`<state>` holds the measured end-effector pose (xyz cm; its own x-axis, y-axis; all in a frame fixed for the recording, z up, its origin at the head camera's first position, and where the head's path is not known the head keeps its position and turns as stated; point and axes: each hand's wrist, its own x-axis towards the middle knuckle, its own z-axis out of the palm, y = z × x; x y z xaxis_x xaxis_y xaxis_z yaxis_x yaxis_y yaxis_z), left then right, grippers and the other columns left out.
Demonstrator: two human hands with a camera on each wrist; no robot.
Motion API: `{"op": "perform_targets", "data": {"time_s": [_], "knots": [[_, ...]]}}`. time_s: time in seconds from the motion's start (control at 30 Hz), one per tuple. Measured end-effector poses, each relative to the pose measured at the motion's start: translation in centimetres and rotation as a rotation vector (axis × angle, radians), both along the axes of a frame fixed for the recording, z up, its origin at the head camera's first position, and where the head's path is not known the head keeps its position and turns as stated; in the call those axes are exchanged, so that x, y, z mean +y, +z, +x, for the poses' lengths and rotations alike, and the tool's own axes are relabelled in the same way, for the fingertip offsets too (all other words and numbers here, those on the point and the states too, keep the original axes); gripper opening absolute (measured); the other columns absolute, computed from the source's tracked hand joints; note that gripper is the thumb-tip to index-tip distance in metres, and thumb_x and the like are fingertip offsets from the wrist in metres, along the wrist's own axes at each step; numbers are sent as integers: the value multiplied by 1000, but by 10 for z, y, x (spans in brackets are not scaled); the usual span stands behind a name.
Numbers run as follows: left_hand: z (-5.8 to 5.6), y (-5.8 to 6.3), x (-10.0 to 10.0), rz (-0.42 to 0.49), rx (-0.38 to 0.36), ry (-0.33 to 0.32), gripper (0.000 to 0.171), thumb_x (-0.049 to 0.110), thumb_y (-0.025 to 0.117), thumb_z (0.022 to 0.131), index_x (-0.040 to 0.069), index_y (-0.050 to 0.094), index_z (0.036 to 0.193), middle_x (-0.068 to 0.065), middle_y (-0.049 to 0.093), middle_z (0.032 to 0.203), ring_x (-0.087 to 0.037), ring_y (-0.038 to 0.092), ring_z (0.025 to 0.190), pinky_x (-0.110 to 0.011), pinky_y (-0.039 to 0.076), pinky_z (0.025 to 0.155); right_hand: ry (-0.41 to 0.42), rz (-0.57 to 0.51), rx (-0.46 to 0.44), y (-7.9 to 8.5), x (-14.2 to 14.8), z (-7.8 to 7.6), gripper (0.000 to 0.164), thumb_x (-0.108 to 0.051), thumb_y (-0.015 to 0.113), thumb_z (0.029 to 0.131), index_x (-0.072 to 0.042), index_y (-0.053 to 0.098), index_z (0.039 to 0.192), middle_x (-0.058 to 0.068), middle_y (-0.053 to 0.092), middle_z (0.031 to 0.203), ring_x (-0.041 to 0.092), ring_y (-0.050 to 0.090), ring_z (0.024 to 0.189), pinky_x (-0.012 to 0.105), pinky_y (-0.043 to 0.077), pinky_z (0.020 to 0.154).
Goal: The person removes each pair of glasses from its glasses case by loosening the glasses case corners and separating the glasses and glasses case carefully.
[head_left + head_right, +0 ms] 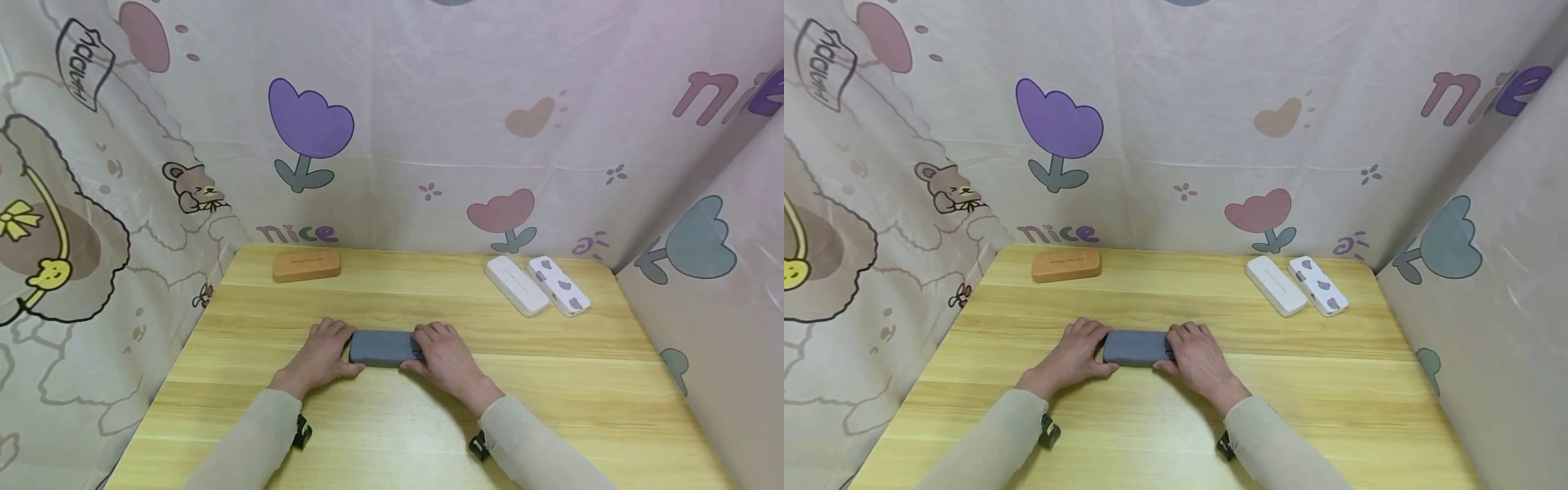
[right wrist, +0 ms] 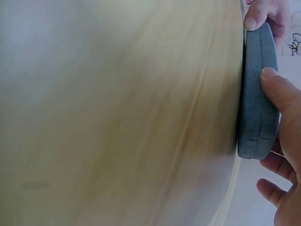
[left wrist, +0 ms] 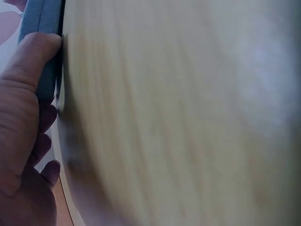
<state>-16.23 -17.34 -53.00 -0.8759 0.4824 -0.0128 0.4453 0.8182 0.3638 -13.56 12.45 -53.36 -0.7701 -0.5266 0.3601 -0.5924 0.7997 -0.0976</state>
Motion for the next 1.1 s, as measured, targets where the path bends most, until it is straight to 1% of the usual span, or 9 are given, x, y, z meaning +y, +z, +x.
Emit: {"op": "perform_targets", "data": {"time_s": [0.13,0.33,0.4,0.6,0.73,0.87,1.1], "knots": [[-1,0,2,-1,-3,-4,80,53,84,84,4,62,143,-10,64,138,-29,50,126,-52,35,113,-9,11,3,0,0,1,56,-60,75,91,-10,69,117,6,73,121,24,66,112,43,52,100],[-1,-1,4,-57,39,-35,78,57,84,81,5,65,135,-8,65,129,-27,51,117,-50,39,111,-7,22,8,-1,0,2,58,-60,75,91,-11,68,119,7,73,124,24,66,114,43,52,101],[0,0,4,-62,40,-36,77,57,85,80,4,65,134,-9,66,127,-27,51,116,-50,39,110,-3,19,8,-1,0,2,58,-60,76,90,-11,67,120,6,73,124,24,66,114,43,52,101],[0,0,3,-38,35,-22,76,55,86,79,5,65,132,-8,66,126,-27,51,116,-51,40,110,6,7,-3,-2,1,0,59,-60,76,90,-10,68,122,6,72,126,24,66,115,43,52,102],[0,-1,2,-24,29,-16,74,55,86,80,6,65,132,-7,66,125,-27,51,117,-51,39,111,7,-1,-26,-3,2,-3,60,-60,75,90,-10,69,123,7,72,127,24,65,117,43,51,104],[-1,-3,0,-9,27,-12,74,54,86,81,7,65,133,-6,66,126,-26,51,119,-51,39,111,10,-19,-50,-2,3,-5,61,-59,76,90,-9,70,124,7,73,128,24,65,118,43,51,105],[-1,-2,-1,30,1,-7,74,52,87,83,6,64,137,-7,66,130,-28,51,123,-52,38,113,14,-26,-67,1,5,-7,61,-59,76,89,-9,70,124,7,73,128,25,65,118,45,51,105]]}}
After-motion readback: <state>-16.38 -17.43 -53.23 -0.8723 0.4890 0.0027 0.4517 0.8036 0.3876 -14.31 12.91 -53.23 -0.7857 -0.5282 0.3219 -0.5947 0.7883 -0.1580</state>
